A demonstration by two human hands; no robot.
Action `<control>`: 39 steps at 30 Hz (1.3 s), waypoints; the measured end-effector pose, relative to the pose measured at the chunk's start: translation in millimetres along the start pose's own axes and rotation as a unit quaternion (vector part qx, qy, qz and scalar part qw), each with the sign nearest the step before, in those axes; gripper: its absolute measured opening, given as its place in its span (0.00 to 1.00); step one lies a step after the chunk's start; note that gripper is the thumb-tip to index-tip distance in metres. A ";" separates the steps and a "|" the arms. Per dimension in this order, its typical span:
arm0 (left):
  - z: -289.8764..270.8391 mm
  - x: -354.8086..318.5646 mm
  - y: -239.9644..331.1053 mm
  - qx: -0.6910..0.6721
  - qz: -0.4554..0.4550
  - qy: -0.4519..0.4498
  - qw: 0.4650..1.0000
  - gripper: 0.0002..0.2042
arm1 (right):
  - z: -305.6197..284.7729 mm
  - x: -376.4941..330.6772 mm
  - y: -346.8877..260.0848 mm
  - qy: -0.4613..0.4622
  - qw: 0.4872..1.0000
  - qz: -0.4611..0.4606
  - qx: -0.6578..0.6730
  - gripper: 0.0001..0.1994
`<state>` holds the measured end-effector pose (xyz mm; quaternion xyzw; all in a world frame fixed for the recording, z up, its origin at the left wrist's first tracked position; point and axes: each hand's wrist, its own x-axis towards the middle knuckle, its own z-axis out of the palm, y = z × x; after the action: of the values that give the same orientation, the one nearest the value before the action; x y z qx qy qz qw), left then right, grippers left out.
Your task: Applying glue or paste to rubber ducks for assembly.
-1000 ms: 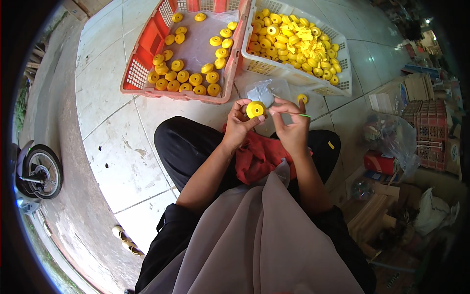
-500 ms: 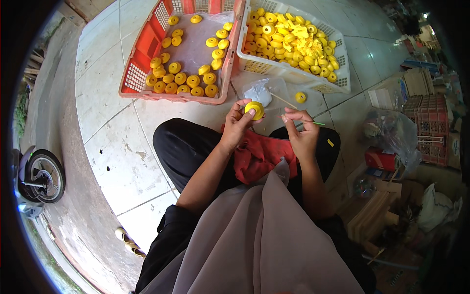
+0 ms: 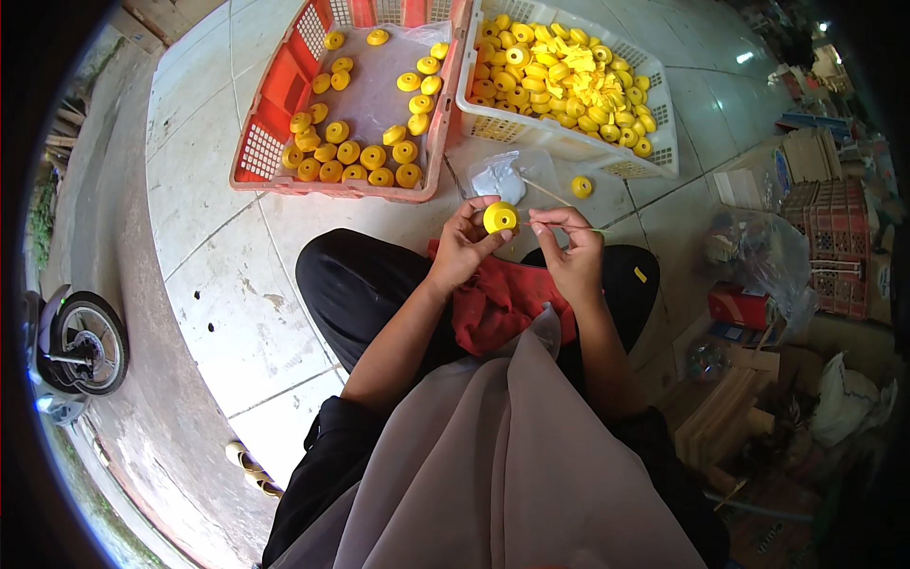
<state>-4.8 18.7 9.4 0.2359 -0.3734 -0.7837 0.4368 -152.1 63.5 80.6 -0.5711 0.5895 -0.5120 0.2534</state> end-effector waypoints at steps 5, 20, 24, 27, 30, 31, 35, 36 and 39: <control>-0.5 -0.1 -2.5 0.002 0.010 -0.007 1.000 0.23 | 6.0 6.1 2.6 -0.054 0.994 -0.061 -0.079 0.04; -0.1 -0.7 -3.3 0.001 0.025 -0.015 1.000 0.23 | 5.5 11.0 -7.4 -0.085 0.965 -0.127 -0.214 0.06; 0.7 -1.4 -0.7 0.003 0.020 -0.019 1.000 0.23 | 7.6 13.2 -7.0 -0.068 0.969 -0.130 -0.198 0.05; 0.7 -0.1 -0.9 -0.006 0.014 -0.019 1.000 0.23 | 9.3 14.3 -5.8 -0.059 0.965 -0.142 -0.211 0.06; -1.6 0.5 -0.7 -0.018 0.011 -0.014 1.000 0.22 | 10.0 15.9 -6.5 -0.056 0.966 -0.138 -0.211 0.06; -3.1 0.7 -0.1 -0.022 0.010 -0.011 1.000 0.22 | 7.5 16.7 -8.9 -0.058 0.975 -0.120 -0.179 0.05; -7.0 2.4 6.5 -0.023 0.017 0.031 0.999 0.21 | -12.7 19.0 -21.9 -0.045 0.999 -0.010 -0.020 0.04; -6.0 4.5 12.1 -0.021 0.021 0.033 0.999 0.21 | -25.6 23.4 -34.6 -0.010 1.000 -0.015 -0.021 0.04; -12.6 8.5 41.0 0.006 0.056 0.055 0.997 0.21 | -92.0 41.8 -70.7 0.062 0.986 -0.152 -0.005 0.13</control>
<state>20.4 -7.3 33.8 0.2602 -0.3665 -0.7413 0.4984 -213.3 65.9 187.6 -0.6225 0.5133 -0.5757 0.1328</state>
